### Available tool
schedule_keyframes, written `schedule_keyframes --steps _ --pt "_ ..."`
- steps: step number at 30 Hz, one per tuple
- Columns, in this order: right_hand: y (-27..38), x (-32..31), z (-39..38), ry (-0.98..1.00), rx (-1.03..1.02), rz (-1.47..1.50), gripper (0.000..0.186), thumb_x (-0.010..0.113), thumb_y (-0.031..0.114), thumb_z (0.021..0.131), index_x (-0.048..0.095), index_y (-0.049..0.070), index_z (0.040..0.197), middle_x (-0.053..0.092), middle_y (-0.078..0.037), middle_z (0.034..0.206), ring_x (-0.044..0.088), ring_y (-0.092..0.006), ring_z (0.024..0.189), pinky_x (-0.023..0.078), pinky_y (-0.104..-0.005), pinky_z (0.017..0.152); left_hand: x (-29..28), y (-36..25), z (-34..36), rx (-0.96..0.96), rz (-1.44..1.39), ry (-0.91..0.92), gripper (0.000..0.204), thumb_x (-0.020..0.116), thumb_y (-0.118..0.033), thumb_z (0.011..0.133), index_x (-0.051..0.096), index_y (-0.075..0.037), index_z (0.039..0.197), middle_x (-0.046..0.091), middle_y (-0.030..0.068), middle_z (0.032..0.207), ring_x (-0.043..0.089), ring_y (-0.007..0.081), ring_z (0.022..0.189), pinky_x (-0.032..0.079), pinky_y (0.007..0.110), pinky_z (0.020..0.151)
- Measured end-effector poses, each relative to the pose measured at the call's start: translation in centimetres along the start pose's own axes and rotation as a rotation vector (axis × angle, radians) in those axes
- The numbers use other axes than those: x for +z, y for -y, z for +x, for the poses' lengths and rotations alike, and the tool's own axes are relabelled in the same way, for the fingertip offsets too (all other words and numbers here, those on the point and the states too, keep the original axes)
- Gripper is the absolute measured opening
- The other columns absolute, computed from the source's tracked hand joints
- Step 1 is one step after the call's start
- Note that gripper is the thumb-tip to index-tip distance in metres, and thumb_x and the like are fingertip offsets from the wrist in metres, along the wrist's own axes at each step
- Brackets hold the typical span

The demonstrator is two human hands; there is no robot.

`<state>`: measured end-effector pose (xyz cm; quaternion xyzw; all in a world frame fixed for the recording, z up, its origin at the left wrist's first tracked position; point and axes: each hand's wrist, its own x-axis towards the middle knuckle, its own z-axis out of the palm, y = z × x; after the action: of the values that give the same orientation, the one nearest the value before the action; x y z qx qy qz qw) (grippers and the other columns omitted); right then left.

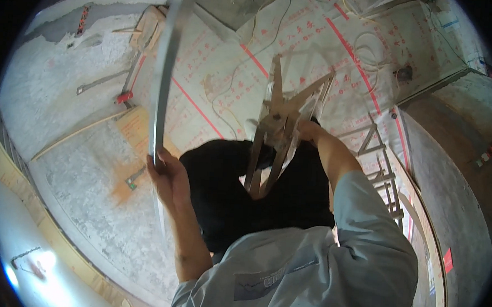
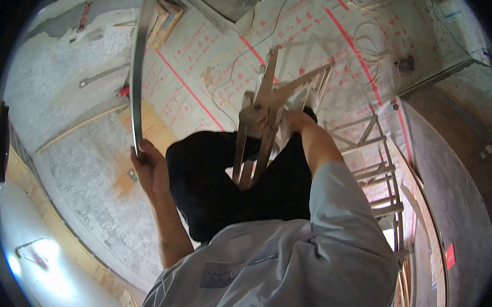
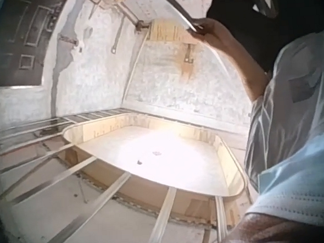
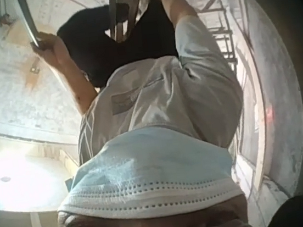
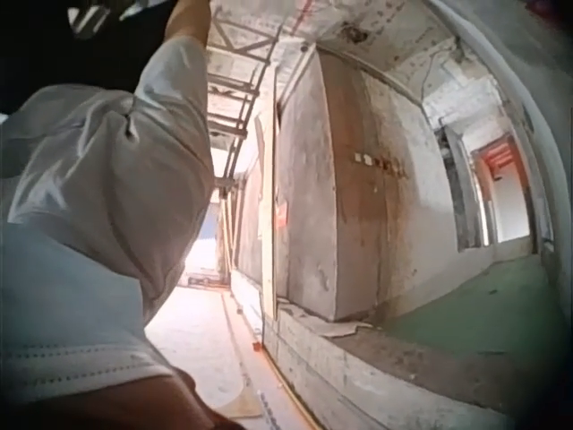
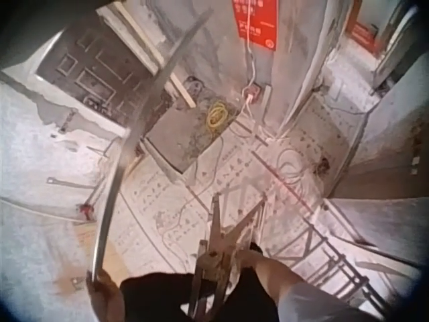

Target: The recorder is installing metal tracks for a ceiling frame using a hammer and pliers.

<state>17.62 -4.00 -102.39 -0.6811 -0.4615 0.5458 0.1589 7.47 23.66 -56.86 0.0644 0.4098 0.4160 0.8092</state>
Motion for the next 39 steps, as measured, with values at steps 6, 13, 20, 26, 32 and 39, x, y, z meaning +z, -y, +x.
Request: schedule_keyframes --steps 6,13,20,26,32,39 --pt "0.5 -12.1 -10.2 -0.284 0.403 -0.264 0.042 0.055 0.018 0.079 0.049 0.008 0.119 0.062 -0.015 0.103 0.06 -0.0316 0.098 0.047 -0.0486 0.076 0.3 2.3 -0.2 -0.115 -0.065 0.115 0.017 0.054 -0.01 0.09 0.056 0.003 0.1 0.062 0.0151 0.099 0.06 0.021 0.09 0.053 0.028 0.078" --pt "25.4 -30.8 -20.5 -0.904 -0.698 1.222 0.05 0.063 0.017 0.083 0.04 0.009 0.127 0.046 -0.006 0.123 0.044 -0.0192 0.113 0.036 -0.0349 0.098 -2.9 6.8 -0.7 -0.138 -0.154 0.014 0.028 0.056 -0.016 0.089 0.051 0.005 0.108 0.059 0.0151 0.1 0.054 0.0212 0.094 0.046 0.029 0.083" --pt "37.7 -37.3 -25.2 -1.306 -0.852 1.433 0.031 0.054 0.018 0.091 0.03 0.01 0.108 0.049 -0.007 0.083 0.053 -0.0152 0.066 0.049 -0.0312 0.056 2.5 10.8 -0.1 -0.014 0.308 0.588 0.03 0.059 -0.015 0.087 0.051 0.005 0.108 0.059 0.0132 0.098 0.055 0.0199 0.09 0.047 0.026 0.079" --pt "39.2 -40.0 -32.5 -1.248 -1.049 1.326 0.023 0.051 0.022 0.093 0.033 0.009 0.099 0.049 -0.007 0.075 0.051 -0.0146 0.055 0.044 -0.0301 0.045 19.7 8.3 -14.4 0.858 0.996 1.32 0.051 0.066 -0.012 0.08 0.04 0.006 0.119 0.057 0.0164 0.107 0.054 0.0207 0.101 0.045 0.028 0.085" --pt "44.0 -38.0 -38.2 -1.172 -0.989 1.062 0.036 0.056 0.028 0.09 0.039 0.002 0.109 0.056 -0.01 0.084 0.056 -0.0171 0.074 0.047 -0.0319 0.064 21.3 9.6 -18.9 0.666 1.44 1.384 0.068 0.074 -0.009 0.069 0.033 0.005 0.122 0.056 0.0148 0.105 0.053 0.0191 0.099 0.044 0.03 0.082" --pt "53.1 -40.1 -74.1 -2.313 -0.559 -0.909 0.022 0.058 0.02 0.08 0.058 0.005 0.097 0.061 -0.014 0.096 0.059 -0.0332 0.087 0.045 -0.0425 0.076 17.4 5.3 -16.1 0.807 1.313 1.265 0.057 0.074 -0.008 0.067 0.041 0.006 0.11 0.053 0.0076 0.087 0.048 0.0129 0.079 0.044 0.028 0.069"
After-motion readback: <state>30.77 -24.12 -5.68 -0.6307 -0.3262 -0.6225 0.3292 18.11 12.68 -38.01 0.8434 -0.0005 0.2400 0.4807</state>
